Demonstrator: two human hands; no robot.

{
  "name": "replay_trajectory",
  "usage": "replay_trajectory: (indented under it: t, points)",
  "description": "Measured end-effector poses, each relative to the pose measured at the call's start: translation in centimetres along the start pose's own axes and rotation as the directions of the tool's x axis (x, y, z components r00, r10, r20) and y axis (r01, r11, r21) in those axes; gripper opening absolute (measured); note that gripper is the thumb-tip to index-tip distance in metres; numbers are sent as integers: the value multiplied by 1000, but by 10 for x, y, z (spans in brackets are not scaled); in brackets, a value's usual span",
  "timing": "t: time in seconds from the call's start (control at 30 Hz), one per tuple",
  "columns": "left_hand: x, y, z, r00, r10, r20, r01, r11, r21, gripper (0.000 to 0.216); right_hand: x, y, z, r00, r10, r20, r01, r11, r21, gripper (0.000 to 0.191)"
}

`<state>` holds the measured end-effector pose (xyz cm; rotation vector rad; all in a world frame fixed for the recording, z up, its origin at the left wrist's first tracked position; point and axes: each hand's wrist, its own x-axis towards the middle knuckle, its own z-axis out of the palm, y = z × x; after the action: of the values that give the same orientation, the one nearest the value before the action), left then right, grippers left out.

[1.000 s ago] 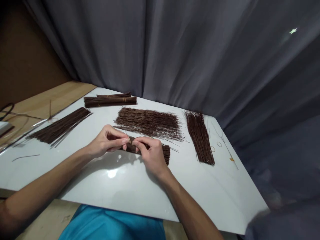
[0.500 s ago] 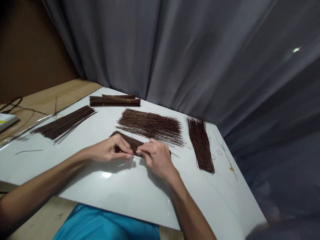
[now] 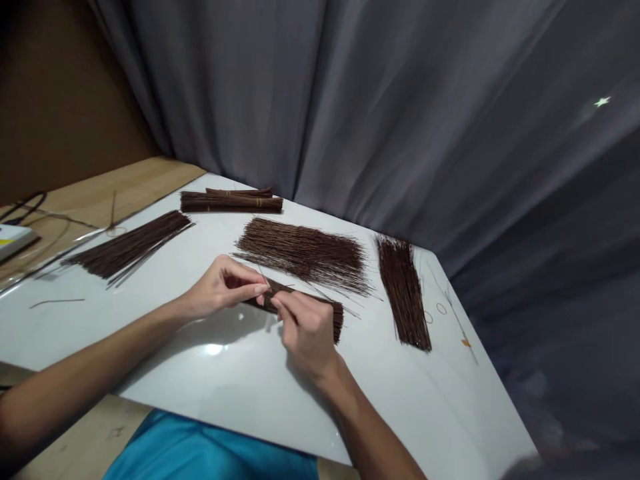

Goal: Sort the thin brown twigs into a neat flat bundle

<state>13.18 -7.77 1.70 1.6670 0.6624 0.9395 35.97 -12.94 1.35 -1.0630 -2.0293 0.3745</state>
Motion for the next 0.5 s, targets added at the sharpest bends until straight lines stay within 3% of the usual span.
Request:
replay_trajectory:
  t: [0.07,0.13,0.2,0.27,0.37,0.5]
  points:
    - [0,-2,3,999,40,-9,-39,994,98,26,-2,-7,-1,996,-71,55,84,959,-270,25]
    - [0,-5,6,994,103,40,-110,958,264,24,2,-15,-8,983,-83,163,154,861,-485,22]
    - [0,-7,7,979,151,136,-194,899,394,24,9,-19,-20,959,-39,282,193,817,-544,19]
    - [-1,-6,8,961,169,219,-246,882,403,24,19,-18,-32,931,18,365,170,862,-477,18]
    - [-3,1,8,947,151,283,-231,933,274,21,32,-6,-44,906,37,422,36,986,-165,20]
    - [-4,12,5,965,98,245,-136,980,143,23,35,11,-43,903,15,429,-137,957,255,25]
